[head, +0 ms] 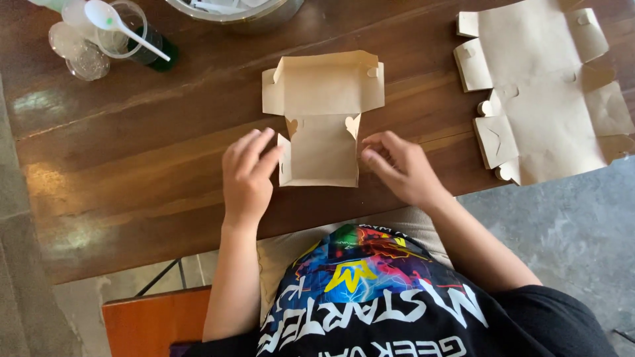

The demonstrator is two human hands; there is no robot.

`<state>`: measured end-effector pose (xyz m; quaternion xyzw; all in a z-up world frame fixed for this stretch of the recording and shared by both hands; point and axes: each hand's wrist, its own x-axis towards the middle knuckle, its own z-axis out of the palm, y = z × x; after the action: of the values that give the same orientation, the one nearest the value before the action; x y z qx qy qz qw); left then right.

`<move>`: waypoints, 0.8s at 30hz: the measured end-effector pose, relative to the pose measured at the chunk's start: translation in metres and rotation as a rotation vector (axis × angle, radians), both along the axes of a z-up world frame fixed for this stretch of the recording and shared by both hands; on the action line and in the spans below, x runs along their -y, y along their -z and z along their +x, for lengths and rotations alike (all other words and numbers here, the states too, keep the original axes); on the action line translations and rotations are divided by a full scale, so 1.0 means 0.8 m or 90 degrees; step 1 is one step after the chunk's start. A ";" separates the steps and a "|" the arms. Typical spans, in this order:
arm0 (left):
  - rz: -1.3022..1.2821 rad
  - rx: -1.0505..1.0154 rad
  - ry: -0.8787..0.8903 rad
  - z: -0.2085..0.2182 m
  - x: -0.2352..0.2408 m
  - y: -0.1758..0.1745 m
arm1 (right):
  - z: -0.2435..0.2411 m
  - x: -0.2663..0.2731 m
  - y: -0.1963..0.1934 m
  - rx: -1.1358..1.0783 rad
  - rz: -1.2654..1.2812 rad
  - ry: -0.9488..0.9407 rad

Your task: The person assembles a flat brown paper takeout box by folding its sides and locking the tabs into place. They then open the box, press the bottom flat, and fold the side flaps inward to prepare it for use.

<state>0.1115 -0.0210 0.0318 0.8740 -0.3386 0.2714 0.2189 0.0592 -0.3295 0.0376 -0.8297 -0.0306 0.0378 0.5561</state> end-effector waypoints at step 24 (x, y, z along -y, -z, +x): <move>-0.042 -0.502 -0.143 0.046 0.030 -0.003 | 0.080 0.027 0.051 0.340 -0.271 -0.277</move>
<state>0.1483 -0.0447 0.0344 0.9349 -0.1224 -0.0513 0.3291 0.1234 -0.3508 -0.0029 -0.8812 -0.3399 -0.0567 0.3236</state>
